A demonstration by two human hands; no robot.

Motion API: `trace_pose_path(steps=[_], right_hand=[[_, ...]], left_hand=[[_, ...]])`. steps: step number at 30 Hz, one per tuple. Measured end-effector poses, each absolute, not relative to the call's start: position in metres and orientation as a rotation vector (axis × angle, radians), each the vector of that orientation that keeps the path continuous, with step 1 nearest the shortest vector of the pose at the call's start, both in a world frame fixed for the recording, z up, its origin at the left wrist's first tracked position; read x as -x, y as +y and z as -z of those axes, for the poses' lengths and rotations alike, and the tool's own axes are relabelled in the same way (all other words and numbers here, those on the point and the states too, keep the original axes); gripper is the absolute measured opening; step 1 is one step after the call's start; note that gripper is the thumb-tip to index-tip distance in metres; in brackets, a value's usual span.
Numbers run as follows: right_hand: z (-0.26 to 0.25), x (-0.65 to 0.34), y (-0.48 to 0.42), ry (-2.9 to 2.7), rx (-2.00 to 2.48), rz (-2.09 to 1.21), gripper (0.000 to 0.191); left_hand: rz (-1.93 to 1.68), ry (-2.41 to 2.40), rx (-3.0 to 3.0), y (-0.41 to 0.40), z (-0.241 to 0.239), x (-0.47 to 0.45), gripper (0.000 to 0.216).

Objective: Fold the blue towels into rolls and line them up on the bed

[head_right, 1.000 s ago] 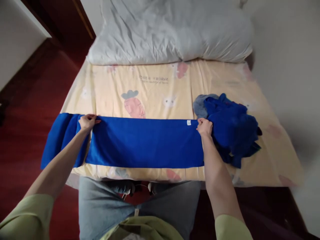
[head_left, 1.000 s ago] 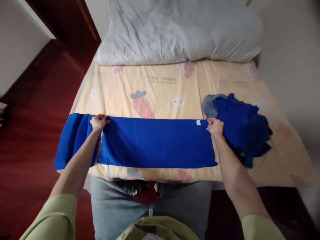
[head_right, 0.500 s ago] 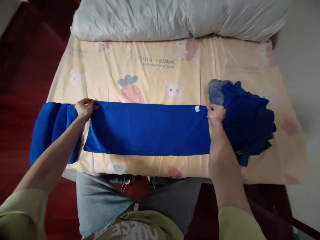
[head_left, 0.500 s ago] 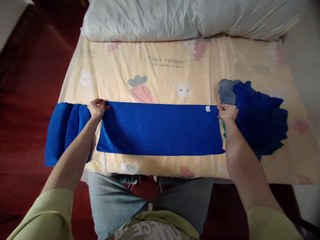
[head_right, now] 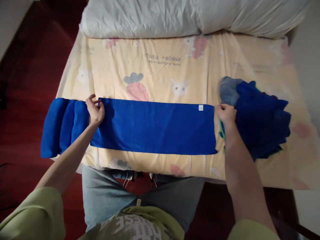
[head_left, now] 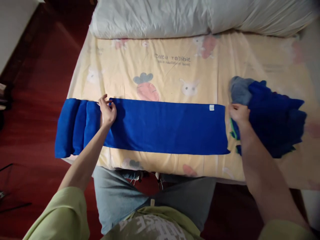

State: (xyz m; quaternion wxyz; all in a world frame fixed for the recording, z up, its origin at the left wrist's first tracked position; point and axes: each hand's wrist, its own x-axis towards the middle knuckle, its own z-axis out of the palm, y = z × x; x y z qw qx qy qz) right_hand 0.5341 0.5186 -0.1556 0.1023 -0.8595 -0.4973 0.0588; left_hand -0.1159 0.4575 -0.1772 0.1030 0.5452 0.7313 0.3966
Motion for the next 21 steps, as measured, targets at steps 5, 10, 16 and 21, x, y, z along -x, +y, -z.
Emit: trace_pose_path(steps=[5,10,16,21], right_hand=[[0.159,-0.450,0.471,-1.907,2.258,-0.052,0.049],[0.198,-0.422,0.457,-2.028,2.253,-0.215,0.073],[0.218,-0.440,0.475,-1.888,2.350,-0.189,0.079],[0.214,-0.448,0.485,-1.817,2.408,-0.207,0.077]], left_hand=[[-0.695,2.043,-1.985,0.431,0.171,0.081,0.062],[-0.509,2.161,-1.832,0.438,0.186,0.069,0.080],[-0.550,2.254,-1.725,0.453,0.195,0.076,0.084],[-0.539,2.296,-1.656,0.460,0.193,0.081,0.088]])
